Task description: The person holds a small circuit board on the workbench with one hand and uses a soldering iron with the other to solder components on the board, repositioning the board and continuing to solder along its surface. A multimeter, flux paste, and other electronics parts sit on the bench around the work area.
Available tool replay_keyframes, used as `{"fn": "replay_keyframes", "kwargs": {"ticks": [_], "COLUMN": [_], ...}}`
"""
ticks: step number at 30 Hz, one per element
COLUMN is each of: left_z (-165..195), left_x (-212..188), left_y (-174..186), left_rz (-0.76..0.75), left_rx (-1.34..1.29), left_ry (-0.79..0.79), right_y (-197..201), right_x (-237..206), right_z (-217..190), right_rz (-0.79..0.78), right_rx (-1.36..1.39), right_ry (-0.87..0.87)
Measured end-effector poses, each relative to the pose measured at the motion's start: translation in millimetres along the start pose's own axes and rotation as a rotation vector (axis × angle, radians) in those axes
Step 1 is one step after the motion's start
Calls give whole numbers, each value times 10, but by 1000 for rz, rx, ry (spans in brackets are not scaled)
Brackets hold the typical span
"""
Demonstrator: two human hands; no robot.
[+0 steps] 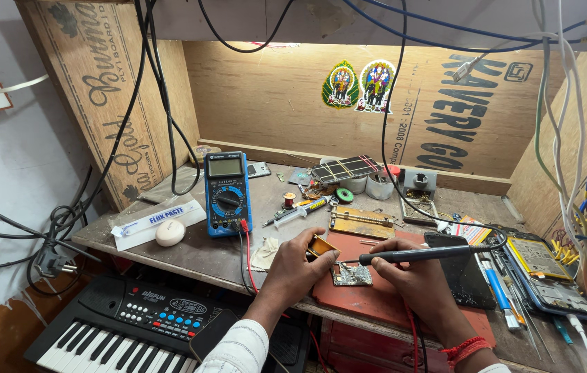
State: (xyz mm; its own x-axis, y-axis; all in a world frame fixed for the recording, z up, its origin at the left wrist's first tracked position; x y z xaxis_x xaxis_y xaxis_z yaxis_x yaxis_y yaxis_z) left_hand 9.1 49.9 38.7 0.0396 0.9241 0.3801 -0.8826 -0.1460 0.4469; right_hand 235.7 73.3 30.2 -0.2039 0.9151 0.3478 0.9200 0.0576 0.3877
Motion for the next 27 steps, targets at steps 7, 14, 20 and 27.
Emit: {"fn": "replay_keyframes", "kwargs": {"ticks": [7,14,20,27], "left_z": [11,19,13,12], "left_x": [2,4,2,5], "left_y": [-2,-2,3,-4], "left_rz": [-4,-14,-15,-10], "left_rx": [12,25,23,23], "left_ry": [7,25,32,25], "right_y": [21,27,11,7], "right_x": [1,-12,-10,-5], "right_z": [-4,-10,-22,-40], "right_rz": [14,22,16,-2], "right_rx": [-28,-26,-27,-7], "right_ry": [10,-10,-10,21]}}
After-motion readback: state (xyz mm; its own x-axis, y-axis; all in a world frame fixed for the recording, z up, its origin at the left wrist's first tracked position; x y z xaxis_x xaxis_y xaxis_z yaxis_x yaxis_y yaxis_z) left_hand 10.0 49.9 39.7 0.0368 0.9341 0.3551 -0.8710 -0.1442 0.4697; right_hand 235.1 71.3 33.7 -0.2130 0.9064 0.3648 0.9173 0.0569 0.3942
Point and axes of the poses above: each hand's wrist, its own x-axis towards the middle knuckle, its own y-axis out of the back of the hand, z = x × y, the point moved 6 cm from there along x, towards the middle knuckle, and after that the axes turned 1 degree about -z, right-handed, at the moved point
